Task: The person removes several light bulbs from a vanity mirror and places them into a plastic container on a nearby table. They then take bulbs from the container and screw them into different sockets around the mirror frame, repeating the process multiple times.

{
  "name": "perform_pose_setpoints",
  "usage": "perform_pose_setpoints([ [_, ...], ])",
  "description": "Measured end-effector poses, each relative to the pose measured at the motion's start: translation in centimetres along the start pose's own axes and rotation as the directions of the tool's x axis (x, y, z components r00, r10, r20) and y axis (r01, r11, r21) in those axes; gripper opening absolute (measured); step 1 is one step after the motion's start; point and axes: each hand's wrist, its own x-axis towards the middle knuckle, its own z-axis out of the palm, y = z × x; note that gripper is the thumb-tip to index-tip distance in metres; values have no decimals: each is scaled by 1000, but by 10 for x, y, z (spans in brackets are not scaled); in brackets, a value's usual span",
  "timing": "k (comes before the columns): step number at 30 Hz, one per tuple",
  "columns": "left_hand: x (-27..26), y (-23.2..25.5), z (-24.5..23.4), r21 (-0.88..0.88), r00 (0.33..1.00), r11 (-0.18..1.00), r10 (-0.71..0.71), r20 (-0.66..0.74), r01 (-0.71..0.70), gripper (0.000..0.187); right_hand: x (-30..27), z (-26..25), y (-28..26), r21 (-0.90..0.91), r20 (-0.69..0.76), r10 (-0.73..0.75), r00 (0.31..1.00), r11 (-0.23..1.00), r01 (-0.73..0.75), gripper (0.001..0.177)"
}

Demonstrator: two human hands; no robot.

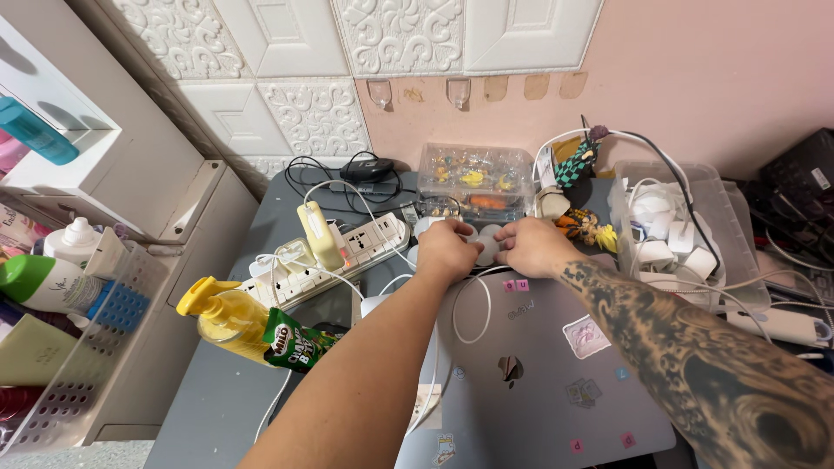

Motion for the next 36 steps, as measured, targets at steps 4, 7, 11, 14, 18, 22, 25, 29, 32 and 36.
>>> perform_pose_setpoints([
  [4, 5, -5, 3, -58, 1000, 998, 3, -30, -4, 39, 1, -3, 3, 159, -30, 16, 999, 987, -11, 46],
  [7, 10, -2, 2, -323, 991, 947, -48, -121, 7, 32, 0, -10, 3, 537, -28, 113, 993, 840, -80, 38],
  [11, 14, 14, -14, -787, 985, 605, -169, 20, 119, 33, -4, -36, -12, 908, 59, 146, 987, 404, -114, 38],
  [14, 7, 35, -38, -858, 980, 498, -198, 29, 126, 34, -19, -64, -36, 971, 73, 135, 988, 216, -102, 47],
  [18, -10, 72, -80, -881, 980, 462, -200, 7, 100, 36, -42, -106, -81, 998, 36, 126, 991, 51, -43, 56],
  [22, -33, 114, -132, -931, 985, 363, -171, -31, 33, 39, -64, -149, -132, 999, -11, 57, 998, -35, 13, 60],
  [25, -55, 141, -181, -931, 987, 363, -140, -83, -26, 48, -79, -179, -171, 997, -53, 5, 999, -63, 53, 63],
  [29, -90, 170, -253, -947, 982, 303, -115, -150, -109, 56, -95, -212, -231, 988, -106, -75, 992, -118, 97, 66],
  [32, -121, 180, -310, -929, 968, 313, -88, -234, -197, 59, -109, -225, -281, 985, -130, -144, 981, -129, 112, 67],
  [36, -160, 178, -383, -906, 936, 314, -115, -333, -284, 59, -128, -230, -352, 989, -125, -228, 965, -111, 102, 67],
])
